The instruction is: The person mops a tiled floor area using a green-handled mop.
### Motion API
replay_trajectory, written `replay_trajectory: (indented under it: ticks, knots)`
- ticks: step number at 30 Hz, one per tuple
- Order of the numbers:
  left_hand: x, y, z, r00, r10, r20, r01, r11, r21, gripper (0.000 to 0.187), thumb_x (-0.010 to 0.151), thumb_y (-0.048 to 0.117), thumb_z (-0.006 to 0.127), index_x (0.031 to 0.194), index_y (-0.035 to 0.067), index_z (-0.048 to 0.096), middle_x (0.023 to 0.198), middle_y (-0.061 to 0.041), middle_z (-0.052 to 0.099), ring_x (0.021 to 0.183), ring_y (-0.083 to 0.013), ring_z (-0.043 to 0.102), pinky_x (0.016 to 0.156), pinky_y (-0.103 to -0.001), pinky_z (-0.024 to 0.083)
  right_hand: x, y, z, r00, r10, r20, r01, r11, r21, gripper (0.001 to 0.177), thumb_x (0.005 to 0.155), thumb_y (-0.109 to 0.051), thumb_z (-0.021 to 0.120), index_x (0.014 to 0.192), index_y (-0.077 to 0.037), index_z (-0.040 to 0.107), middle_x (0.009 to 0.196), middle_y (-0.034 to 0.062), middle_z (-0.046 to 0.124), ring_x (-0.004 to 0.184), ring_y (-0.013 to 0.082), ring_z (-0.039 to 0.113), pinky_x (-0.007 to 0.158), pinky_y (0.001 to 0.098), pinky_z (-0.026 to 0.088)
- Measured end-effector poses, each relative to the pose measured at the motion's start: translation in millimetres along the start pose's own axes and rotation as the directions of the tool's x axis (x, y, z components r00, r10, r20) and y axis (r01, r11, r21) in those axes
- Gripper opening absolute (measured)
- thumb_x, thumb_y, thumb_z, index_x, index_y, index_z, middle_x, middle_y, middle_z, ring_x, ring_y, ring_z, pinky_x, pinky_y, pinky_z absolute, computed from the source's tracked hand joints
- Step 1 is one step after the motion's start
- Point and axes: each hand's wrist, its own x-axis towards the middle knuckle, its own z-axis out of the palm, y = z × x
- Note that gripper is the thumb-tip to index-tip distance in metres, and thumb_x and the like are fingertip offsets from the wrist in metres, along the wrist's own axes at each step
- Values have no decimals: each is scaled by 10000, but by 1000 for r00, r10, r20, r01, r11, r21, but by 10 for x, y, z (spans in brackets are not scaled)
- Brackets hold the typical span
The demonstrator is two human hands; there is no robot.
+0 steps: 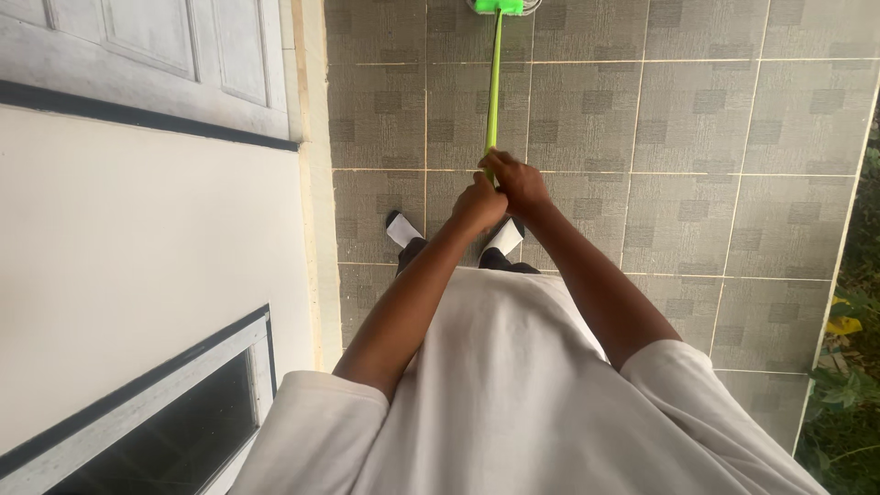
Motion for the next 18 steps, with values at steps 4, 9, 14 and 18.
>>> replay_trajectory:
  ticks: [4,9,14,18]
  knots:
    - [-429,159,-261,993,-52,110,85,943,-321,735,924,229,557,1460,-104,181,952,-238,716,603,-270,719,527,-374,613,-123,-78,-172,991,-104,-88,113,988,102,428,725,-50,809,1123,-131,677,1371,157,649,986,365,738,810,441,619]
    - [-1395,-180,-135,977,-44,209,91,971,-220,743,948,213,515,1466,-143,119,940,-299,704,647,-323,713,560,-425,567,-776,-641,-357,964,-260,-50,264,958,115,353,821,-79,819,1157,-112,715,1378,173,648,1109,341,723,922,415,616]
    - [-1583,-464,-121,1000,2,-2,-2,1000,-31,647,962,250,549,1412,-120,269,1124,-379,646,1000,-492,670,863,-538,535,-761,-957,-519,955,-294,29,279,929,244,477,726,-136,847,1173,-88,686,1355,189,627,1150,390,695,909,426,612]
    - [-1165,-313,-619,989,-145,-40,136,974,-179,658,882,264,536,1435,-38,345,1184,-326,651,1040,-464,707,874,-538,565,-227,-850,-370,960,-211,186,183,971,155,401,851,-185,790,1229,-147,660,1299,118,672,1170,323,706,955,426,616]
